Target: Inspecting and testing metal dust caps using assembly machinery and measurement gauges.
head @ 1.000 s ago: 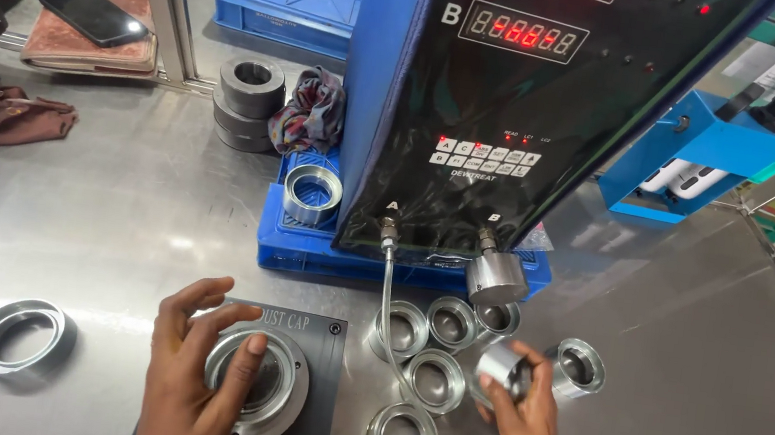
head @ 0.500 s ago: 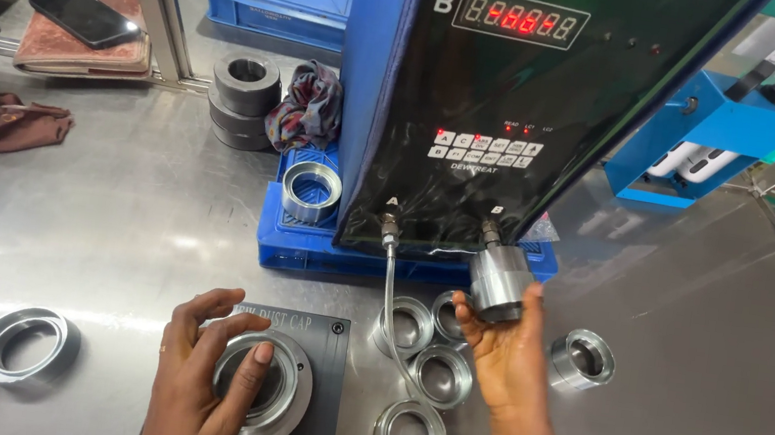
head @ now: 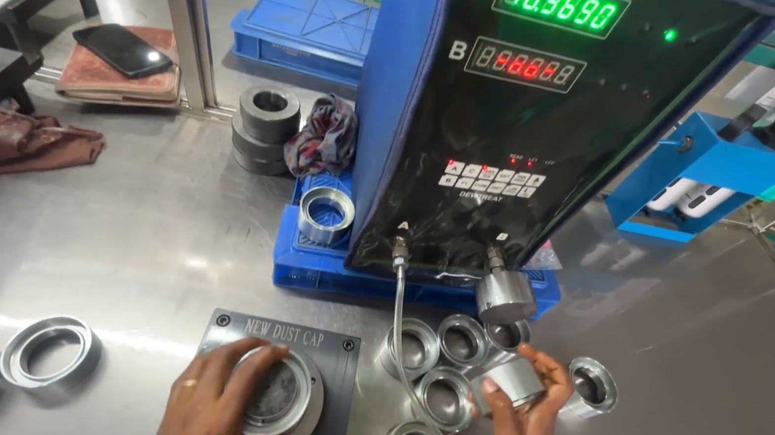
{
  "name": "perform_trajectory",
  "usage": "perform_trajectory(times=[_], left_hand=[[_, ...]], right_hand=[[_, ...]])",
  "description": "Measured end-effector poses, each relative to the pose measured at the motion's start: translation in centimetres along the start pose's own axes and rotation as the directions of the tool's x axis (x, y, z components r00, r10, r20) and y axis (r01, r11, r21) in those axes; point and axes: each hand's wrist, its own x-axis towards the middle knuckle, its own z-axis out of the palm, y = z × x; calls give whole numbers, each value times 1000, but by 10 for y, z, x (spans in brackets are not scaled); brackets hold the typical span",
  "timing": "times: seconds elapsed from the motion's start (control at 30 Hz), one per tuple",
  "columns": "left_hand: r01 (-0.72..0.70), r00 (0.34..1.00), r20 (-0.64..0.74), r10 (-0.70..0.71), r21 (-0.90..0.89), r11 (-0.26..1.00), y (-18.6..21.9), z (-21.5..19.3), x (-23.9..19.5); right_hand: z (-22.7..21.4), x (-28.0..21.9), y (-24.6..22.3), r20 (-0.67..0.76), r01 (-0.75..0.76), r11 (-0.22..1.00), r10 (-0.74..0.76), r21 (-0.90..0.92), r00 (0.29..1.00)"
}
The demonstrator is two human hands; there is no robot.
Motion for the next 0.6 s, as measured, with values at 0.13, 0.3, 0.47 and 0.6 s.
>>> perform_trajectory(times=[0.13,0.3,0.47,0.6], left_hand=[[66,997,46,-61,-103,993,29,-33,20],[69,990,-102,-93,-218,973,49,-71,28],[68,880,-408,-241,-395,916,8,-80,14],[350,802,-418,-426,-250,903,-58,-61,-21]], right_hand=[[10,-14,-23,243,-50,992,78,-120,967],[88,-28,-100,508,197,923,-1,-331,861],[154,-45,-134,773,515,788,-80,-338,630],[172,-50,-129,800,547,760,-60,-350,596]])
